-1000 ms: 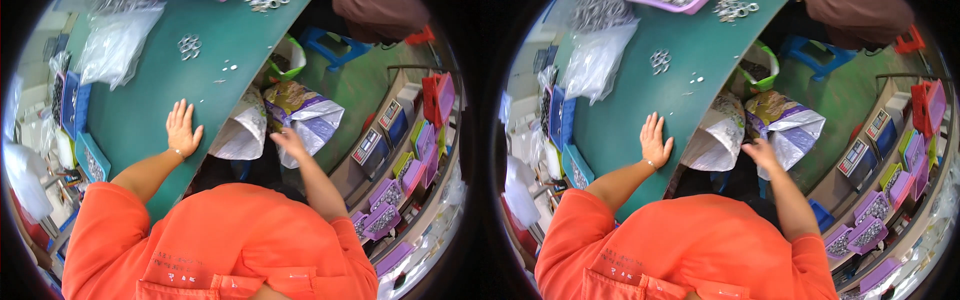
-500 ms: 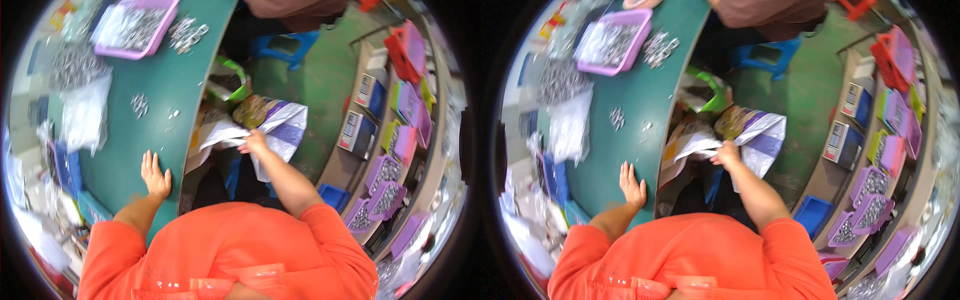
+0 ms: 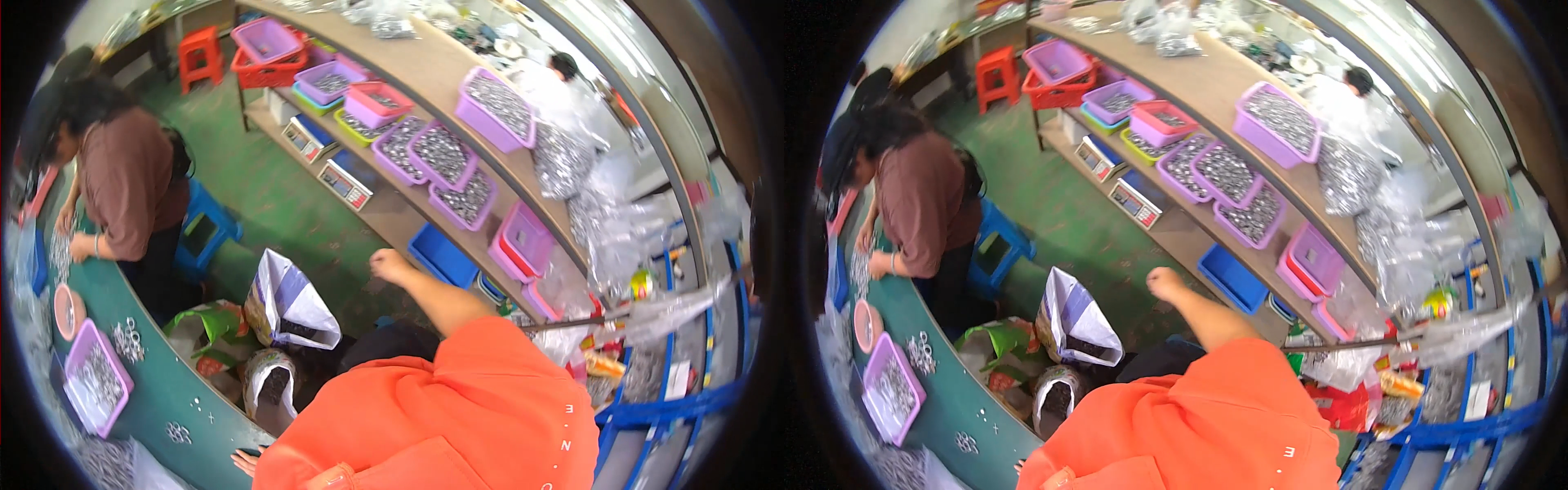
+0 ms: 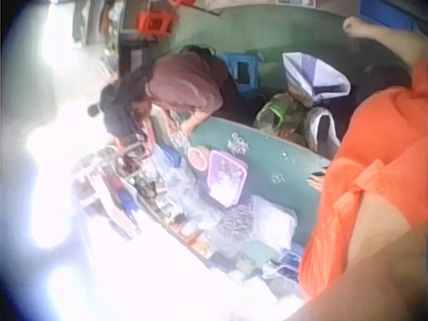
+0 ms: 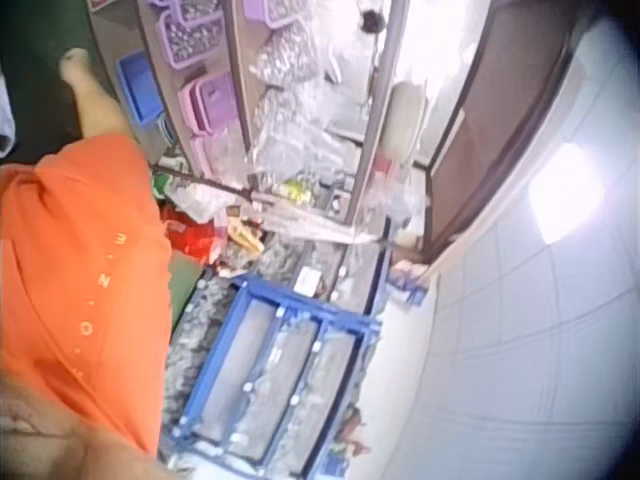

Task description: The person sorts small silver metal hardware parts by hand on a green workbench, picking them up individually and placing them into piles. They briefly handle a smartphone and a plastic bag of parts before returning to sorting. A coworker is visible in the background performing similar tasks.

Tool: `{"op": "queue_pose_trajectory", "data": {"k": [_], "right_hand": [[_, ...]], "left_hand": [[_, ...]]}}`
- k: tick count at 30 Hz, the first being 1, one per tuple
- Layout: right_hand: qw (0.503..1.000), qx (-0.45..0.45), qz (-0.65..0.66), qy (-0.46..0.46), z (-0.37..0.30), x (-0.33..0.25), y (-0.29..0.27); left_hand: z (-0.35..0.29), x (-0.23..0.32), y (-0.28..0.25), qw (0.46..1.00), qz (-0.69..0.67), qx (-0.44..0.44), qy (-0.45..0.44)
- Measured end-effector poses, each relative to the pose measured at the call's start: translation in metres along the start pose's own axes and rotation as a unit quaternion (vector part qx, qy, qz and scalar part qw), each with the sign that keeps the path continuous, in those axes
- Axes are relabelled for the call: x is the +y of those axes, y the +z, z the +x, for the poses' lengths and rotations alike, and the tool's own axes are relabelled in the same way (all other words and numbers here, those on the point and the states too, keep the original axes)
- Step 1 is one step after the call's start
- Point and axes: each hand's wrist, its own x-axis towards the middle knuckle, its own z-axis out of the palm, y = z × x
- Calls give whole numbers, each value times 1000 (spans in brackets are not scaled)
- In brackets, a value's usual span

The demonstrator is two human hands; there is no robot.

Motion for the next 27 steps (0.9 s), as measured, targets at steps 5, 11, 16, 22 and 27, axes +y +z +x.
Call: {"op": "queue_pose_trajectory", "data": {"k": [5, 11, 16, 22, 27], "right_hand": [[962, 168, 90, 196, -128, 47, -97], [912, 271, 196, 237, -195, 59, -140], [870, 444, 215, 16, -199, 49, -225], [762, 628, 71, -144, -190, 5, -400], [775, 602, -134, -138, -129, -39, -512]], "left_hand": [[29, 29, 16, 995, -89, 0, -34], [63, 67, 24, 946, -293, -100, -98], [101, 119, 30, 854, -465, -160, -169], [180, 269, 41, 775, -563, -270, -96], [258, 499, -25, 581, -670, -462, 7]]}}
